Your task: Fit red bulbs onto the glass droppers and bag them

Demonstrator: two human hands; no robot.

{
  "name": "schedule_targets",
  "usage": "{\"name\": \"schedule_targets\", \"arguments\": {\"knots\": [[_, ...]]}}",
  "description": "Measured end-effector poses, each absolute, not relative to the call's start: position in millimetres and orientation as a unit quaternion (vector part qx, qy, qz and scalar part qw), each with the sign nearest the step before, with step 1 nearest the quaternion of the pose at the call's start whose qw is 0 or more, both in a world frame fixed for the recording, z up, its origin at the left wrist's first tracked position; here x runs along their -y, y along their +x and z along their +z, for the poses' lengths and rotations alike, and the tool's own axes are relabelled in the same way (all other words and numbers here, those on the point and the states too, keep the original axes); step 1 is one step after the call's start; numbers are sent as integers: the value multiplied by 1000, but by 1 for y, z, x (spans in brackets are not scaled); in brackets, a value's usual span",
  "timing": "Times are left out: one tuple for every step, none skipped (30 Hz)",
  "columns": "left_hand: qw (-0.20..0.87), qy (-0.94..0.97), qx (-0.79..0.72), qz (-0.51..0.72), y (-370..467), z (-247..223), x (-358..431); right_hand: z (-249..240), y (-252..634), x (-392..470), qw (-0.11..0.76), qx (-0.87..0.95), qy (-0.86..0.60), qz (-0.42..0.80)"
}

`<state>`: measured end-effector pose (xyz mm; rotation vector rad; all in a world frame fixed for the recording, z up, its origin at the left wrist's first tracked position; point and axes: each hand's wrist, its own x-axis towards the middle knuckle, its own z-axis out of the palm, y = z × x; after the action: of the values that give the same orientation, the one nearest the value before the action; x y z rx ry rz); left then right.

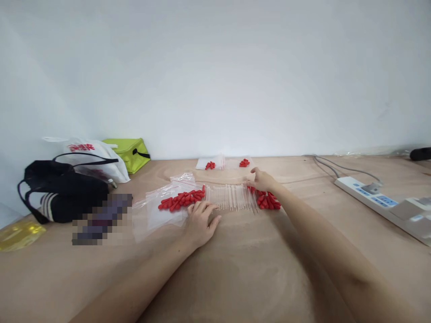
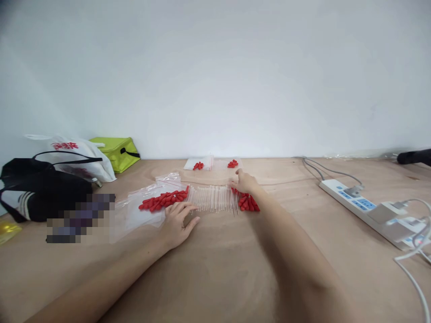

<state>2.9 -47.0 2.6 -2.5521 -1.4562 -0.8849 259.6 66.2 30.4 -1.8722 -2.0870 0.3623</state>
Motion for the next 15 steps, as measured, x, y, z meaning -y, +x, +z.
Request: {"name": "schedule_targets", "arguments": {"knots": [[42,-827,481,-289,2,3,47,32,263,-64,157,716,-670,113],[49,-821,490,-290,2,3,46,33,267,-62,150,703,-688,101],[59,-813,501,-292,0,3,44,34,270,-59,135,691,-704,93],[70,-803,514,-294,-1,3,42,35,273,-55,114,684,-715,89],[82,-793,526,-295,-2,4,38,36,276,-52,91,679,-722,93],[94,-785,537,-295,-3,5,35,37,277,-48,73,677,-725,103],[105,-776,547,-294,-3,7,31,38,278,-45,60,675,-726,114],[115,-770,556,-292,-3,9,26,38,277,-42,53,673,-728,122],[123,-764,564,-289,-3,11,22,39,276,-40,49,669,-731,125],[128,-759,573,-282,-1,13,17,39,274,-39,46,664,-736,123],[128,-755,583,-272,1,15,13,39,271,-38,42,659,-741,119],[124,-752,594,-259,4,18,9,39,268,-38,37,654,-747,114],[116,-749,606,-242,7,20,6,39,265,-38,33,649,-752,109],[107,-746,617,-226,11,22,2,39,263,-38,30,645,-756,106],[100,-742,628,-211,15,23,-1,39,260,-38,27,642,-759,104]]}}
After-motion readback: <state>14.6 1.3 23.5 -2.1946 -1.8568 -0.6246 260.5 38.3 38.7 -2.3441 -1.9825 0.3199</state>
